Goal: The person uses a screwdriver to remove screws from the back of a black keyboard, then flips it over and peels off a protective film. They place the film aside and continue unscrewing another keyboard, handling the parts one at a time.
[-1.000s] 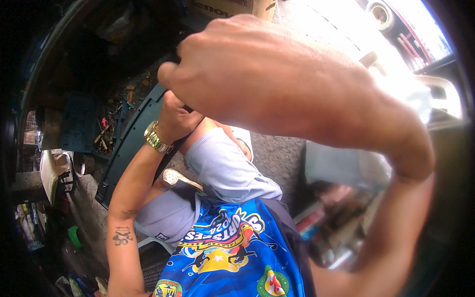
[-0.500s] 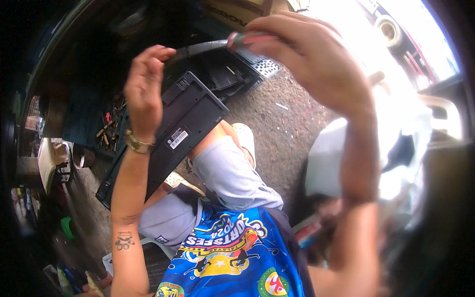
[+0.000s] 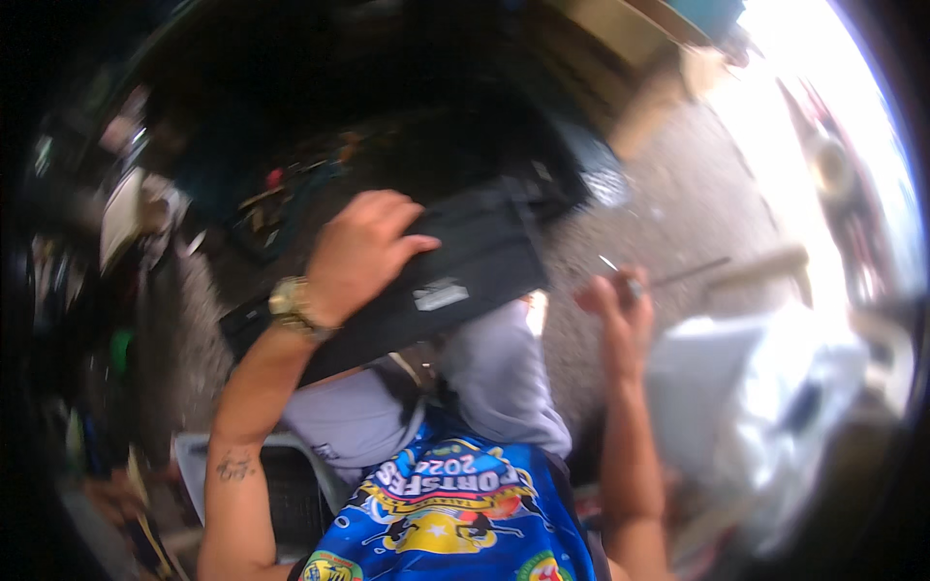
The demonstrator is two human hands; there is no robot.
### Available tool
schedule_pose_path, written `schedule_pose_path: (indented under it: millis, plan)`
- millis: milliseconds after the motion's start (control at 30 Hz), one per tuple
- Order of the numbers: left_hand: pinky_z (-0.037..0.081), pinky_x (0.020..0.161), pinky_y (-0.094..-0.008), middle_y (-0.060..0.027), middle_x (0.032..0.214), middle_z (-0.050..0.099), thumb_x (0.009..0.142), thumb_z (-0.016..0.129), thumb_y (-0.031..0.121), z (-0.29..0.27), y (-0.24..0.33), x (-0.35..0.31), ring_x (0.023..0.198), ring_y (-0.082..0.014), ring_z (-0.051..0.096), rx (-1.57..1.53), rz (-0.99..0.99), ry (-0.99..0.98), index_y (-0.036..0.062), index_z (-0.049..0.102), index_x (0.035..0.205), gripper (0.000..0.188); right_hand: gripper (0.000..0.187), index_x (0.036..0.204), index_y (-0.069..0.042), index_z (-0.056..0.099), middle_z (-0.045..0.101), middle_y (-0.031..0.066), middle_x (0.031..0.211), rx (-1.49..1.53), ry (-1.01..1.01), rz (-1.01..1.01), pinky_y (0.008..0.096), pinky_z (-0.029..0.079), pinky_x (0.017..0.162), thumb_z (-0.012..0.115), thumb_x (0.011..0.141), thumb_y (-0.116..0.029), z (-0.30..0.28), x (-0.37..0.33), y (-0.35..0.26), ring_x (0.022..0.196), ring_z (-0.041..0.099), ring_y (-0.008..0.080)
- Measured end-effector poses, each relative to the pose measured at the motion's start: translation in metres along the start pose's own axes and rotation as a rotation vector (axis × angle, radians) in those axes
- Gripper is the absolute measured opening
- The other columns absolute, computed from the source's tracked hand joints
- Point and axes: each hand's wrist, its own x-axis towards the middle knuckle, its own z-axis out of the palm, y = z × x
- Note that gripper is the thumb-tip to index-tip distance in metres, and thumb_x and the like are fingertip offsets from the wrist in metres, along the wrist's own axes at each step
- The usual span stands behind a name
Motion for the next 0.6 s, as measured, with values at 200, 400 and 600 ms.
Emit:
schedule_pose_path:
  millis: [200, 400, 600]
  plan:
    - [0.057, 0.076, -0.0374, -0.0069, 0.096, 0.059, 0.092, 0.067, 0.014, 0.018, 0.005, -0.009, 0.095, -0.0235, 0.063, 0.221, 0.084, 0.233, 0.0067, 0.065, 0.091, 0.008, 0.039, 0.138, 0.000, 0.065, 0.072, 0.0019, 0.099, -0.141, -0.116, 0.084, 0.0196, 0.046, 0.060, 0.063, 0.110, -0.026, 0.022, 0.004, 0.007, 0.072, 0.065, 0.0066]
    - [0.055, 0.074, -0.0375, -0.0082, 0.095, 0.059, 0.091, 0.066, 0.013, 0.023, 0.004, -0.011, 0.093, -0.0236, 0.062, 0.223, 0.118, 0.330, 0.0063, 0.064, 0.092, 0.007, 0.037, 0.133, 0.002, 0.066, 0.074, 0.0057, 0.091, 0.070, -0.233, 0.232, 0.0234, 0.051, 0.054, 0.063, 0.110, -0.027, 0.029, 0.017, 0.012, 0.064, 0.064, 0.0081]
    - [0.053, 0.075, -0.0388, -0.0095, 0.098, 0.061, 0.092, 0.067, 0.015, 0.021, 0.000, -0.012, 0.093, -0.0249, 0.061, 0.219, 0.176, 0.358, 0.0042, 0.066, 0.096, 0.011, 0.032, 0.113, -0.007, 0.068, 0.074, 0.0053, 0.092, 0.474, -0.368, 0.502, 0.0262, 0.048, 0.050, 0.059, 0.110, -0.038, 0.043, 0.025, 0.022, 0.063, 0.064, 0.0133]
